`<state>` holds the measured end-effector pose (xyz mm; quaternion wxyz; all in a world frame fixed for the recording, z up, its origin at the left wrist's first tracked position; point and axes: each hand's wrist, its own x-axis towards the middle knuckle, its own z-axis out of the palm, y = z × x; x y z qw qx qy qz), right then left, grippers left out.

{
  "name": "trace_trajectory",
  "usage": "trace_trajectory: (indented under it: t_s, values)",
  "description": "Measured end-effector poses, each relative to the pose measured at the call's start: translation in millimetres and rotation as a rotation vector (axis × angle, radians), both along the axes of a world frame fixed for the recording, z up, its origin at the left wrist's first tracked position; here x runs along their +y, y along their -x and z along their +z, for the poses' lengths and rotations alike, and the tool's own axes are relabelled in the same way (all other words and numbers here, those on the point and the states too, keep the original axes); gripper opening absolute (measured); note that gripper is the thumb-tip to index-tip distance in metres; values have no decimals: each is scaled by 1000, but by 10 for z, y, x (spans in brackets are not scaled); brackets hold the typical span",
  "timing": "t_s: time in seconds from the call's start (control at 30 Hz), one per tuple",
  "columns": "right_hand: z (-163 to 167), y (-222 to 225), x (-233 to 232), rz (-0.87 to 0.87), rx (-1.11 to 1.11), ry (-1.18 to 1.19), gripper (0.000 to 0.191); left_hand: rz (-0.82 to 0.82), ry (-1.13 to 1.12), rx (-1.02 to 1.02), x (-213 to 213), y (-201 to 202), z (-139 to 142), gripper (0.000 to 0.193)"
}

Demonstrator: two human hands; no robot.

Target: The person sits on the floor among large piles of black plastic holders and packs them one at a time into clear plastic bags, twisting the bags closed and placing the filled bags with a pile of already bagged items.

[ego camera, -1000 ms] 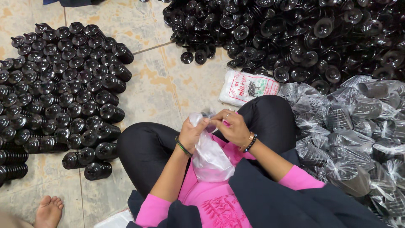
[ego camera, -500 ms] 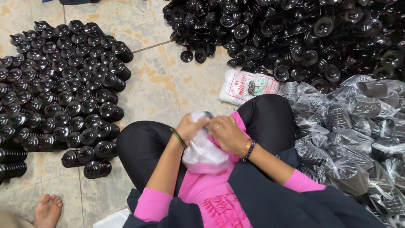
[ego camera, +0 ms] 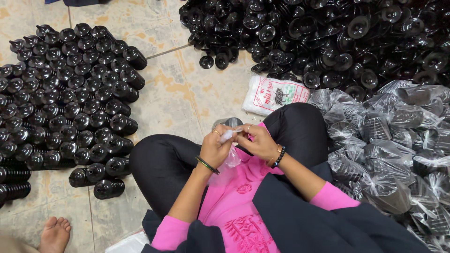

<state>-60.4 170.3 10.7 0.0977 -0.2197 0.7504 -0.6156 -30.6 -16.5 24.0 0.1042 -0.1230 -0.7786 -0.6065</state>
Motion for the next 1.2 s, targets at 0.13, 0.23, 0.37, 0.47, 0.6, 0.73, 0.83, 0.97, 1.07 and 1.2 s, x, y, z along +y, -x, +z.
trace_trajectory:
  t_s: [0.13,0.23,0.37,0.47,0.6,0.73,0.83,0.97,1.07,1.2]
  values:
    - [89,21,-38,-116,74,-104,10,96,235,235,22,-75,-25,11]
    - [176,-5,-56,-133,345,-211,9,300,130,54,98,-119,-121,15]
    - [235,-47,-39,-207,861,-244,10,91,-159,-378,-30,47,-266,22]
    - [160,-41,-26,-105,691,-198,8,-70,-140,-435,-153,136,-290,23]
    - [-48,-8,-27,-73,-19,-23,5,34,233,81,-96,3,-229,14]
    - [-121,42,65,-51,236,-140,8,110,359,227,17,-96,-238,18]
    - [-51,67,109,-56,602,-230,7,123,81,-332,32,-13,-349,18]
    - [45,42,75,-88,451,-189,13,-72,-685,-676,-67,116,-492,12]
    - [40,-22,30,-101,378,-144,19,-17,-926,-769,-11,102,-538,12]
    - [15,-49,6,-132,550,-169,13,43,-836,-680,73,53,-514,12]
